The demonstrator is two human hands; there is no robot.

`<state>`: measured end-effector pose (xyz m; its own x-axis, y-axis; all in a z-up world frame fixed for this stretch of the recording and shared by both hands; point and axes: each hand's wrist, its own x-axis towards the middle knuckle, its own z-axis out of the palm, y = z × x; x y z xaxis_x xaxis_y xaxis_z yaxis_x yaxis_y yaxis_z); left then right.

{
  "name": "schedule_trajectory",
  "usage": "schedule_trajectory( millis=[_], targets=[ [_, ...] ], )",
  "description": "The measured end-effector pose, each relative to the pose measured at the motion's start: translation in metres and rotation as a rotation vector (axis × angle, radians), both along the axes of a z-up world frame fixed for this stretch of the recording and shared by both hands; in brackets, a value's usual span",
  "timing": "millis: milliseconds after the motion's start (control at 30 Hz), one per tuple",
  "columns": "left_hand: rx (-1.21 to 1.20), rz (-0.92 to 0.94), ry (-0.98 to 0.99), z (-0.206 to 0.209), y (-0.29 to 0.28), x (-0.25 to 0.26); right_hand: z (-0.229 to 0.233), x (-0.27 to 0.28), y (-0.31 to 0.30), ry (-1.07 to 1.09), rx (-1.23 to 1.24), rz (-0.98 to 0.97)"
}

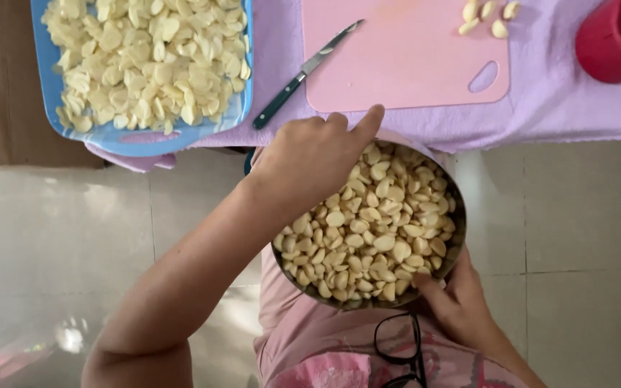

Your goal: Sorting and slicing garlic cloves from a large bowl onto a cutting board and tray.

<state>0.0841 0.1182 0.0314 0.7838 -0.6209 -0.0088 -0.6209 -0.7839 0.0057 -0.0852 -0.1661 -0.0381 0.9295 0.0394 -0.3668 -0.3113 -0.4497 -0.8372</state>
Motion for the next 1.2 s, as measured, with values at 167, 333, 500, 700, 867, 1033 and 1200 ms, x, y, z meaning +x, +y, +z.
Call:
schedule_trajectory(
  millis=[167, 333, 500, 700, 867, 1033, 1200],
  targets=[
    [0.146, 0.004, -0.101, 0.002, 0.002, 0.005, 0.034, 0.039, 0.002, 0.063, -0.081, 0.169],
    [-0.055, 0.208, 0.164, -0.005, 0.018, -0.03, 0.104, 0.103, 0.007, 0.2, -0.294, 0.403],
    [-0.31, 0.537, 0.572, -0.011, 0.029, -0.09, 0.121, 0.182, 0.015, 0.1, -0.554, 0.8],
    [-0.666, 0.792, 0.586, -0.047, 0.013, -0.189, 0.102, 0.219, 0.059, -0.634, -0.167, 1.007],
    [-0.648, 0.789, 0.547, -0.042, 0.011, -0.196, 0.111, 0.186, 0.047, -0.752, -0.007, 0.77],
    [-1.049, 0.704, 0.578, -0.056, 0.055, -0.12, 0.053, 0.119, -0.041, -0.38, -0.008, 0.31],
    [-1.162, 0.647, 0.825, -0.038, 0.05, -0.083, 0.028, 0.05, -0.042, 0.138, 0.106, 0.106]
  ],
)
